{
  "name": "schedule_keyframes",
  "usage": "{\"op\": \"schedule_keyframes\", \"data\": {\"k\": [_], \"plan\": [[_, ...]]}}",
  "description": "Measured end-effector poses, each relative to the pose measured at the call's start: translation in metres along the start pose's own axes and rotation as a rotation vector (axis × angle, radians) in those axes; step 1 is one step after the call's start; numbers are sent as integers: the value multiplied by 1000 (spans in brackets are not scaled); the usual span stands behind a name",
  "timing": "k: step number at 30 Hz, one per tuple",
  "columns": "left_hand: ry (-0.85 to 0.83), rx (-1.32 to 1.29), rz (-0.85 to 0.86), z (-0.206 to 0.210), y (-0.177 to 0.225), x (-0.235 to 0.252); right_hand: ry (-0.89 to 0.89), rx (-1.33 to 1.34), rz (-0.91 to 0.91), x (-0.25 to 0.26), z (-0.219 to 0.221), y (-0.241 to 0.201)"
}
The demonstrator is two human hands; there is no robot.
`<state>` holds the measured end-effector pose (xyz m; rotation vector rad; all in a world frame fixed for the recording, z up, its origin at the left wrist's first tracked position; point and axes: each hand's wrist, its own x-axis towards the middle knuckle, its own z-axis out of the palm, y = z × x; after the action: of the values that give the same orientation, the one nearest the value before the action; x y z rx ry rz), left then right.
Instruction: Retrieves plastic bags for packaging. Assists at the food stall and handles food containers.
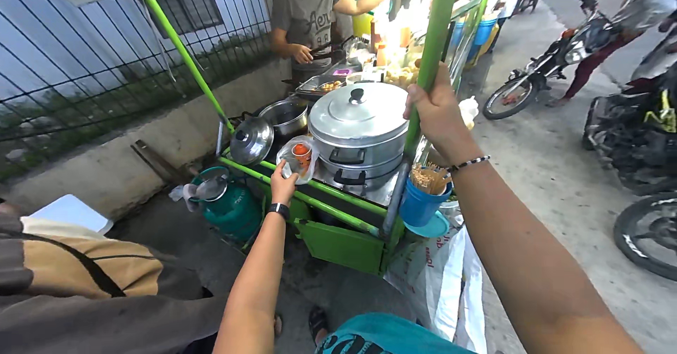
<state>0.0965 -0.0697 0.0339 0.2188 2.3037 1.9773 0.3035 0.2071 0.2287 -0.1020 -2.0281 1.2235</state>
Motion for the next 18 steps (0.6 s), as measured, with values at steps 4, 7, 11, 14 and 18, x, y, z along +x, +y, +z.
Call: {"op": "schedule_keyframes", "data": {"k": [4,7,11,14,18], "plan": [[43,226,71,-3,3,-6,-11,-5,12,0,-1,0],[130,355,171,-2,9,-30,-5,-5,0,0,-1,0],[124,421,371,3,-11,-63,-6,8,30,0,0,-3],[10,455,496,7,-30,-107,-5,5,39,0,-1,-3],[-211,482,512,7,-75,-181,-11,1,41,0,-1,-4]]}}
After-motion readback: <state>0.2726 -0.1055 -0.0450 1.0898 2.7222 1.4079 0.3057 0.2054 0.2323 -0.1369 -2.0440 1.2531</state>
